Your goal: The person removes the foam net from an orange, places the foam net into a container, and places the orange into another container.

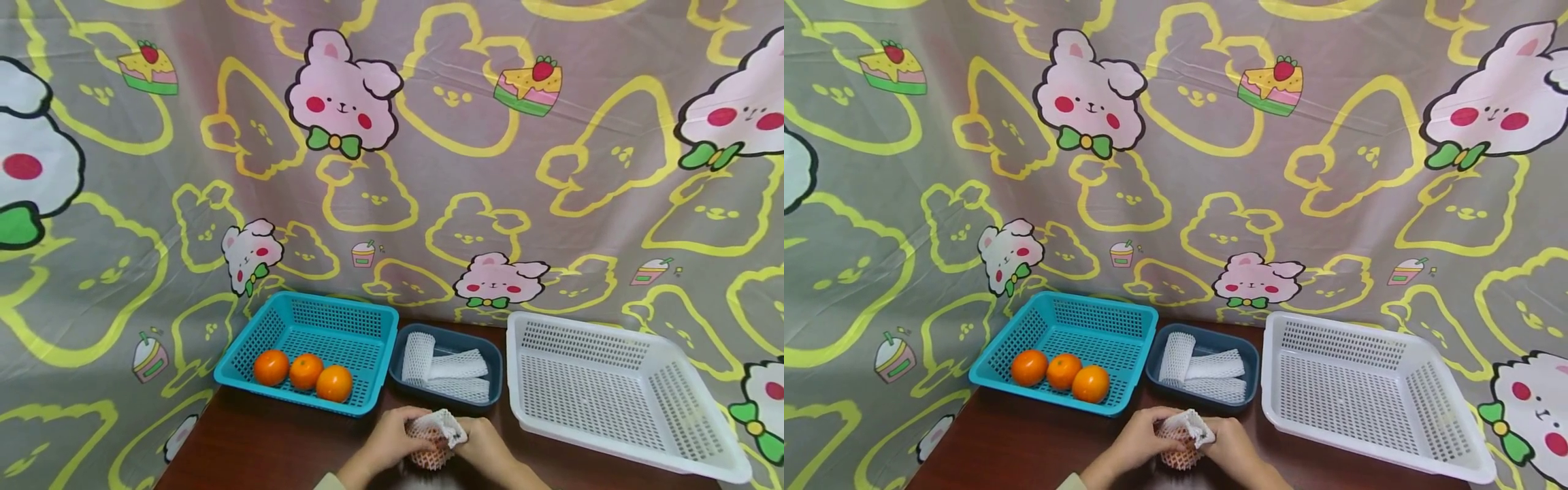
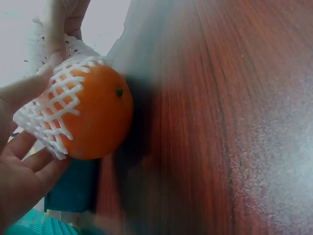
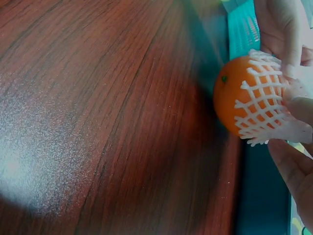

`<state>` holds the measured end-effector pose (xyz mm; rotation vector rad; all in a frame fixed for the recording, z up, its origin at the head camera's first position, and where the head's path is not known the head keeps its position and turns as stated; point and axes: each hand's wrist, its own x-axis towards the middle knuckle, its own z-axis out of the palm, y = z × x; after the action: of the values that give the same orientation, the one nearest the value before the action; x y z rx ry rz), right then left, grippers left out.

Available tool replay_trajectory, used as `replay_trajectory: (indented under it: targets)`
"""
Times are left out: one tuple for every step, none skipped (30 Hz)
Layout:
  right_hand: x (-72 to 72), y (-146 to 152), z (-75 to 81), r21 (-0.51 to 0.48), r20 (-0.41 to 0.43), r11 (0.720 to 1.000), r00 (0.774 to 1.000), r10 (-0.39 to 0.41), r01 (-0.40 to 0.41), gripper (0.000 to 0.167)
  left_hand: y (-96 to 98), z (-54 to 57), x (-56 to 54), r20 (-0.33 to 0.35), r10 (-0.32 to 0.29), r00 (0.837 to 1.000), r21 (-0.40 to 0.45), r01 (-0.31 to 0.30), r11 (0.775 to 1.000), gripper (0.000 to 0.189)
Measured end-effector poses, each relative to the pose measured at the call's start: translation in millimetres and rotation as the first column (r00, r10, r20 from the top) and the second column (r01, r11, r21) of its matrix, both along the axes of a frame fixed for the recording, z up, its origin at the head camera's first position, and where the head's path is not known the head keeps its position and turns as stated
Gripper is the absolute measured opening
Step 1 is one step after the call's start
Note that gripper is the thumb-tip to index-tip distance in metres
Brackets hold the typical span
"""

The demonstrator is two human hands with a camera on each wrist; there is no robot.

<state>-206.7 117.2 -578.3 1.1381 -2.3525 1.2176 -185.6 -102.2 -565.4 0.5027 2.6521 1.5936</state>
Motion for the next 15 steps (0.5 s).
replay_trajectory:
  targets:
    - [0.2, 0.1, -0.2, -0.002, 0.005, 1.0, 1.0, 0.007, -0.007, 0.015, 0.0, 0.2, 0.4, -0.002, 0.011, 1.0, 0.012, -0.011, 1.0, 0.036]
    - [0.3, 0.0, -0.5, -0.003, 0.004, 1.0, 1.0, 0.012, -0.012, 0.016, 0.3, 0.2, 0.7, -0.006, 0.023, 1.0, 0.025, -0.023, 0.999, 0.031]
    - [0.4, -0.2, -0.6, -0.007, 0.007, 1.0, 1.0, 0.017, -0.017, 0.016, 0.8, 0.5, 1.0, -0.01, 0.034, 0.999, 0.039, -0.033, 0.999, 0.027]
    - [0.3, -0.4, -0.6, -0.009, 0.0, 1.0, 1.0, 0.017, -0.017, 0.018, 1.5, 0.2, 1.3, -0.019, 0.046, 0.999, 0.049, -0.045, 0.998, 0.023]
    - [0.1, -0.7, -0.7, -0.011, 0.0, 1.0, 1.0, 0.021, -0.021, 0.018, 2.2, 0.3, 1.6, -0.022, 0.058, 0.998, 0.06, -0.057, 0.997, 0.019]
    - [0.0, -1.0, -0.8, -0.015, -0.001, 1.0, 1.0, 0.024, -0.024, 0.019, 2.9, 0.0, 1.8, -0.026, 0.071, 0.997, 0.07, -0.069, 0.995, 0.016]
    - [-0.1, -1.3, -0.6, -0.019, 0.006, 0.999, 1.0, 0.029, -0.029, 0.02, 3.5, 0.0, 1.9, -0.028, 0.083, 0.996, 0.078, -0.081, 0.994, 0.014]
    - [-0.3, -1.6, -0.7, -0.019, 0.012, 0.999, 0.999, 0.031, -0.031, 0.021, 3.8, -0.3, 2.1, -0.033, 0.094, 0.995, 0.084, -0.091, 0.992, 0.014]
    - [-0.4, -1.9, -0.8, -0.018, 0.016, 0.999, 0.999, 0.032, -0.031, 0.021, 3.9, -0.6, 2.1, -0.038, 0.102, 0.994, 0.089, -0.099, 0.991, 0.014]
    - [-0.3, -2.1, -1.2, -0.012, 0.015, 1.0, 1.0, 0.027, -0.027, 0.023, 3.7, -1.1, 2.2, -0.046, 0.108, 0.993, 0.09, -0.104, 0.99, 0.014]
    - [-0.1, -2.3, -1.7, -0.007, 0.025, 1.0, 0.999, 0.024, -0.023, 0.024, 3.2, -1.4, 2.6, -0.061, 0.108, 0.992, 0.086, -0.102, 0.991, 0.014]
    - [0.1, -2.6, -2.4, 0.002, 0.033, 1.0, 0.999, 0.019, -0.019, 0.024, 2.4, -1.9, 2.8, -0.065, 0.102, 0.993, 0.08, -0.097, 0.992, 0.017]
    - [0.4, -2.8, -3.1, 0.014, 0.039, 1.0, 0.999, 0.012, -0.012, 0.025, 1.2, -2.2, 3.4, -0.07, 0.091, 0.993, 0.069, -0.087, 0.994, 0.024]
    - [0.7, -3.0, -4.2, 0.025, 0.041, 1.0, 0.999, 0.003, -0.004, 0.025, -0.4, -3.0, 3.9, -0.068, 0.081, 0.994, 0.047, -0.078, 0.996, 0.034]
    - [1.0, -3.1, -5.2, 0.032, 0.046, 0.999, 0.999, -0.003, 0.002, 0.026, -2.1, -3.9, 4.6, -0.056, 0.068, 0.996, 0.027, -0.067, 0.997, 0.046]
